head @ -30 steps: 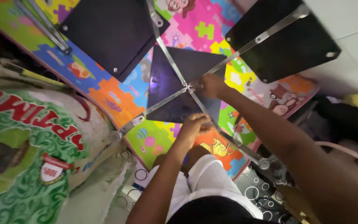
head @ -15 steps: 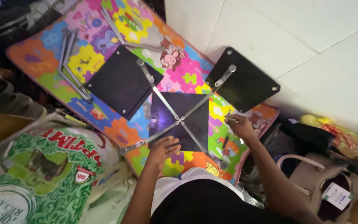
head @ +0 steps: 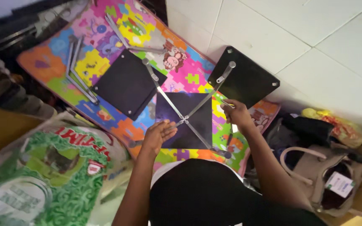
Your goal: The person assembles a small table by connecting metal legs to a black tabletop. They align the legs, insert them into the tabletop, and secure them with screws using a screwdriver.
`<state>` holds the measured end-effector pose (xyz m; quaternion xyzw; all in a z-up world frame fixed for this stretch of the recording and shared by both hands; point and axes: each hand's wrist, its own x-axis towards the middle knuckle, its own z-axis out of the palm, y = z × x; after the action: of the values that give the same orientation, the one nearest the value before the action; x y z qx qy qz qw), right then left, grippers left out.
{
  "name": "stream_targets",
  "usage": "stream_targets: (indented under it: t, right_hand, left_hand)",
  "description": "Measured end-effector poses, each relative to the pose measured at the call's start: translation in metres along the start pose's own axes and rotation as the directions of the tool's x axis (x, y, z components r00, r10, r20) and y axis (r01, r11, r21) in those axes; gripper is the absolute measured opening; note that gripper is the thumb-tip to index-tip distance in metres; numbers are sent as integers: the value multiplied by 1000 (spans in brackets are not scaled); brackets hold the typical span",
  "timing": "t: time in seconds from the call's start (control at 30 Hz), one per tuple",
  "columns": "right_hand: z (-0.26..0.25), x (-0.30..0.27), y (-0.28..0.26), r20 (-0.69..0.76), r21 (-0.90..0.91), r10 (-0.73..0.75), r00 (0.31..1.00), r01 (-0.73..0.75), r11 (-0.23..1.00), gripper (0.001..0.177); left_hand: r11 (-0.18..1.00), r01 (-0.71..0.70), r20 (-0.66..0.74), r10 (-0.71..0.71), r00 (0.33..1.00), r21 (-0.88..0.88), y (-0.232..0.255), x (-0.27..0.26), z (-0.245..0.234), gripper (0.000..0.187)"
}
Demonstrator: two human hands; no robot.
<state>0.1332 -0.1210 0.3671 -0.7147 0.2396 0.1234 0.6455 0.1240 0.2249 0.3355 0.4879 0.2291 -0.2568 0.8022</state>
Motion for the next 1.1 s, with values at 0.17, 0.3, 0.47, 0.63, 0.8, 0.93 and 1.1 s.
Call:
stream_targets:
  t: [0.17,0.3,0.47,0.63,0.8,0.93,1.1]
  right_hand:
    - [24,-38,-24,-85,37,47,995,-44,998,46]
    - [44,-58,-35,-103,81,10,995,-2,997,44]
    - [64,-70,-48,-175,58,21,984,-11,998,44]
    - [81,-76,-55,-200,167,19,980,16,986,43]
    - [94,-80,-65,-218,178,20,976,19,984,43]
    - [92,-79,-70,-221,180,31,975,9,984,43]
    - [73,-68,-63,-252,145,13,968,24,989,45]
  left_hand:
    - [997,-3,12,2,1000,78,44,-10,0,35]
    - [993,-1,41,-4,999,122,73,-14,-8,41]
    - [992,-19,101,6,995,125,95,-13,-21,44]
    - [982,8,95,-26,995,189,103,-12,-34,44]
    - [980,23,93,-42,995,198,113,-10,-42,45]
    - [985,37,97,-54,994,171,115,-9,-44,45]
    - [982,32,90,-49,995,184,113,-2,-40,45]
